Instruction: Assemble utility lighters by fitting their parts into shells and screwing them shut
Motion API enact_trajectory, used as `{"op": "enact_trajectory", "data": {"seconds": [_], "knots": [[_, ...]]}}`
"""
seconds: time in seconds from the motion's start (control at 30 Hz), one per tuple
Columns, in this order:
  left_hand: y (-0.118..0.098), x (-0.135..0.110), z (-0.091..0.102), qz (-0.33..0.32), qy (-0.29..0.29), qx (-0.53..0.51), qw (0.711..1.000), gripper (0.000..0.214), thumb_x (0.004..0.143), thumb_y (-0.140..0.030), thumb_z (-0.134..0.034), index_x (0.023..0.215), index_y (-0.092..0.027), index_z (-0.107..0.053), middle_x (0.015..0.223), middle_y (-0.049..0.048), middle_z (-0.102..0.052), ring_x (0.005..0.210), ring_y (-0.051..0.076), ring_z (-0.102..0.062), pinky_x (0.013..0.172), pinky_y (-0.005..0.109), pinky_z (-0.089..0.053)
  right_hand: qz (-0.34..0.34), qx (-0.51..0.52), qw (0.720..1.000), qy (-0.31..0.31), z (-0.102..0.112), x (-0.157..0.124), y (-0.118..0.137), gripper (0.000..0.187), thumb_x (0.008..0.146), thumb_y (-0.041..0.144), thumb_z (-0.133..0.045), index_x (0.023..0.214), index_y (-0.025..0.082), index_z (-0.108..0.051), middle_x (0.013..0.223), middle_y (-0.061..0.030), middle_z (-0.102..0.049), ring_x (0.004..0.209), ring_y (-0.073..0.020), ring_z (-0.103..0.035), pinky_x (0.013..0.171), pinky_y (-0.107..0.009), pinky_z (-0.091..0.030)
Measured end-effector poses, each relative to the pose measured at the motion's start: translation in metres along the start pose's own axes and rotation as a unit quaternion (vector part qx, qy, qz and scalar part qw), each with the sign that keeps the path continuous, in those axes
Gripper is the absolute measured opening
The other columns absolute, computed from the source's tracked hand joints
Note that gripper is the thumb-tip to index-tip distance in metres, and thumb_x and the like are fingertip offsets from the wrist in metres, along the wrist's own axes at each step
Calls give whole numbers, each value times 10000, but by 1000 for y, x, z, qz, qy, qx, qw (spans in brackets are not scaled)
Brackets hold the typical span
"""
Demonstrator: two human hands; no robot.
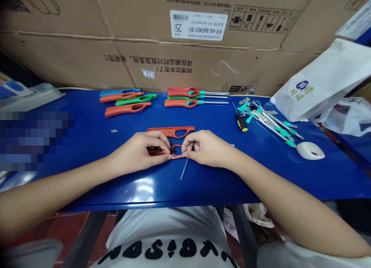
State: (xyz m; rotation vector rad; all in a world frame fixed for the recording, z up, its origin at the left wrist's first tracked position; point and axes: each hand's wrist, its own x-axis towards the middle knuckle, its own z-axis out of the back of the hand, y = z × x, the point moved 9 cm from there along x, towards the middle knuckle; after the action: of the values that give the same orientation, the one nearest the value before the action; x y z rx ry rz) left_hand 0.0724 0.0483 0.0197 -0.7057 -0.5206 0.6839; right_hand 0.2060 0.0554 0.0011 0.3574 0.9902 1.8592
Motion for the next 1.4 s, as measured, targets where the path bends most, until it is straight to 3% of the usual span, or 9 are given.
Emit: {"op": "enact_trajectory", "data": {"seconds": [0.2, 0.33, 0.47, 0.73, 1.0, 1.4], "knots": [[3, 1, 2, 17, -7, -4, 1000, 68, 799, -141, -727, 824, -195, -759, 886, 14, -701, 799, 147, -667, 728, 261, -517, 7, 13, 1000, -18, 3, 1, 0, 107, 756, 216, -712, 840, 155, -682, 515, 109, -379, 465, -58, -313, 490, -217, -298], [3, 2, 2, 21, 4, 2, 1000, 86, 801, -142, -719, 837, -205, -767, 891, 15, -701, 809, 153, -662, 753, 275, -521, 50, -32, 998, -19, 4, 0, 8, 48, 777, 192, -691, 812, 160, -701, 598, 61, -480, 521, -71, -388, 519, -212, -335], [-2, 0, 1, 2, 15, 13, 1000, 128, 808, -122, -688, 857, -207, -771, 923, 25, -703, 833, 161, -671, 796, 288, -529, 90, -50, 995, -15, 3, -4, 14, 112, 777, 120, -640, 846, 164, -717, 718, 21, -589, 555, -74, -439, 556, -209, -377], [-9, -7, -1, -47, 56, 90, 993, 150, 848, -198, -704, 974, -249, -769, 1081, 5, -718, 978, 169, -684, 880, 274, -514, 141, -81, 987, -5, 4, -11, 23, 193, 767, 58, -625, 883, 178, -721, 821, -4, -626, 690, -105, -536, 641, -222, -427], [-11, -7, 0, -70, 50, 109, 990, 134, 892, -193, -680, 994, -239, -753, 1094, 12, -749, 1015, 179, -698, 910, 292, -520, 147, -99, 984, -8, 4, -12, 23, 117, 858, 115, -633, 907, 185, -713, 837, -19, -661, 710, -123, -560, 658, -247, -433], [-12, -7, 0, -77, 52, 111, 989, 116, 888, -177, -680, 975, -229, -737, 1065, 0, -755, 998, 179, -698, 904, 294, -516, 156, -111, 981, 12, 0, -14, 28, 126, 871, 106, -628, 898, 185, -723, 891, -25, -677, 769, -128, -602, 688, -242, -446]]}}
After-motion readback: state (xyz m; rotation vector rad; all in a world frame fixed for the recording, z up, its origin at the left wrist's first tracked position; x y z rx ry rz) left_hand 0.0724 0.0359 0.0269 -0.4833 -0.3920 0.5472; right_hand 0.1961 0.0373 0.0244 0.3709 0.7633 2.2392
